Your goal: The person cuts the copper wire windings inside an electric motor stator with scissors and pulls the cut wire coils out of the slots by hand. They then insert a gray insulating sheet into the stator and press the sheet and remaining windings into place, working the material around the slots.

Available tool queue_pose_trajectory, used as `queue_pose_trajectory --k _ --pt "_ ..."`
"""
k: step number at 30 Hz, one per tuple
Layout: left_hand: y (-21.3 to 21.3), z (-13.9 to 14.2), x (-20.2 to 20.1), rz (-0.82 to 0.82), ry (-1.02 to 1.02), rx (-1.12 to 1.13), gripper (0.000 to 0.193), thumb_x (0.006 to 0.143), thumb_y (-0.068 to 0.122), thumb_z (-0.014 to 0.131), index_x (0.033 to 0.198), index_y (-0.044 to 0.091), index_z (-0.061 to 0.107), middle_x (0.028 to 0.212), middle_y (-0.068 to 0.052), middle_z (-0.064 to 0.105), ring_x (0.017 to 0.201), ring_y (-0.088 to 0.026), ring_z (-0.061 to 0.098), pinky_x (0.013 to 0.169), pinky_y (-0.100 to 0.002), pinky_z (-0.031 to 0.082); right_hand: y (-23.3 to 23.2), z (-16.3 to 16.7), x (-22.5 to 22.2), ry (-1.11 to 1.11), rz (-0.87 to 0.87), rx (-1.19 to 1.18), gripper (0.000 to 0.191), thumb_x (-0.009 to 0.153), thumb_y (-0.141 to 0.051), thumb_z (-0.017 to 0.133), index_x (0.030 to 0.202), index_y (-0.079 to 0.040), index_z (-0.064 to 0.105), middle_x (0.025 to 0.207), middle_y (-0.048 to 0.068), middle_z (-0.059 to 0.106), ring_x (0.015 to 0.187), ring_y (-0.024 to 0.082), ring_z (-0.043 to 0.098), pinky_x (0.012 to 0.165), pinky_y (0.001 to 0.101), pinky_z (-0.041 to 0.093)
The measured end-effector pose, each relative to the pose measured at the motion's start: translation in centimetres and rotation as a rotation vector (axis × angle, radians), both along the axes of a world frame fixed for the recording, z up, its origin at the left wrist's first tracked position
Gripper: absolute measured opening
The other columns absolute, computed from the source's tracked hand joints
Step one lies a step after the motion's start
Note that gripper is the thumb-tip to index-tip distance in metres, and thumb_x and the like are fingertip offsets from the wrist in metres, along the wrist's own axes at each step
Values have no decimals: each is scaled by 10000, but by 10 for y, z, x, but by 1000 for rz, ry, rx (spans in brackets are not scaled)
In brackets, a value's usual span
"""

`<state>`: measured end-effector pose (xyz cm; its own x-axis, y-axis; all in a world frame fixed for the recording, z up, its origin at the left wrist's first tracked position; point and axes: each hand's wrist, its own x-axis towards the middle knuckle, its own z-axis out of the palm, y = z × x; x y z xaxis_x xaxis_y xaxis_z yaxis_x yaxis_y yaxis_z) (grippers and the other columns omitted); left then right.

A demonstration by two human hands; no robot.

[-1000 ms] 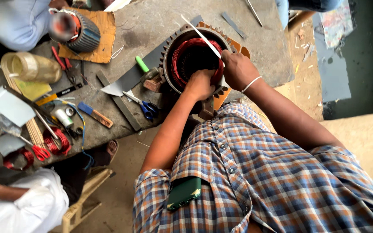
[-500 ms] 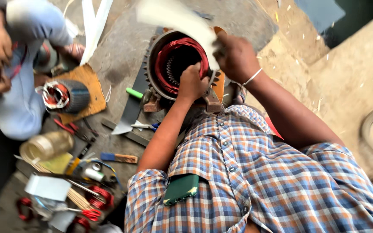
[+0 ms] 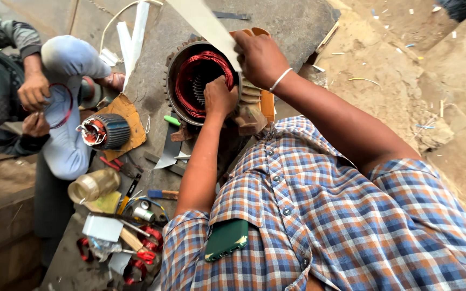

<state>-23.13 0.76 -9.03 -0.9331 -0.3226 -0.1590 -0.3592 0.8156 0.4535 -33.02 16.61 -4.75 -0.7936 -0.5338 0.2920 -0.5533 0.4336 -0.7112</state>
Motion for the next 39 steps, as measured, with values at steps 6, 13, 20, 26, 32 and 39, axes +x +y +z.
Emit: queue_pose_trajectory --k 6,13,20,26,32,39 --pt "0 2 -1 -29 83 -8 212 785 184 776 829 8 666 807 -255 692 852 -470 666 808 -540 524 -15 -7 -12 35 68 11 186 854 -28 660 1012 -34 562 815 177 691 794 437 650 684 556 495" --pt "0 2 1 -14 74 18 189 809 193 765 838 28 679 811 -204 719 855 -429 691 795 -517 534 -34 -15 -9 -19 164 158 205 840 -55 681 1004 -6 569 838 261 665 815 477 652 731 560 531" --pt "-2 1 0 -18 54 18 211 804 206 768 878 25 689 842 -200 730 875 -420 697 807 -518 533 -41 -17 -4 -32 214 236 282 794 -86 748 1001 10 582 874 292 659 836 495 652 730 557 540" --pt "1 5 2 -11 97 66 216 780 174 758 951 46 724 881 -199 738 891 -423 694 823 -508 542 -46 -17 -8 -112 218 294 278 778 -70 763 1002 20 625 915 311 671 877 497 655 783 548 548" --pt "3 11 3 -15 109 66 185 775 153 742 927 51 714 868 -190 733 891 -425 692 818 -509 548 -43 -10 -7 -97 210 278 291 752 -81 789 968 38 635 910 310 676 902 492 660 791 540 550" --pt "3 2 2 22 136 57 127 788 157 736 883 73 734 852 -201 721 875 -438 686 794 -520 542 -48 -7 4 -229 236 374 430 673 -146 861 988 16 618 952 281 672 937 462 660 831 519 543"
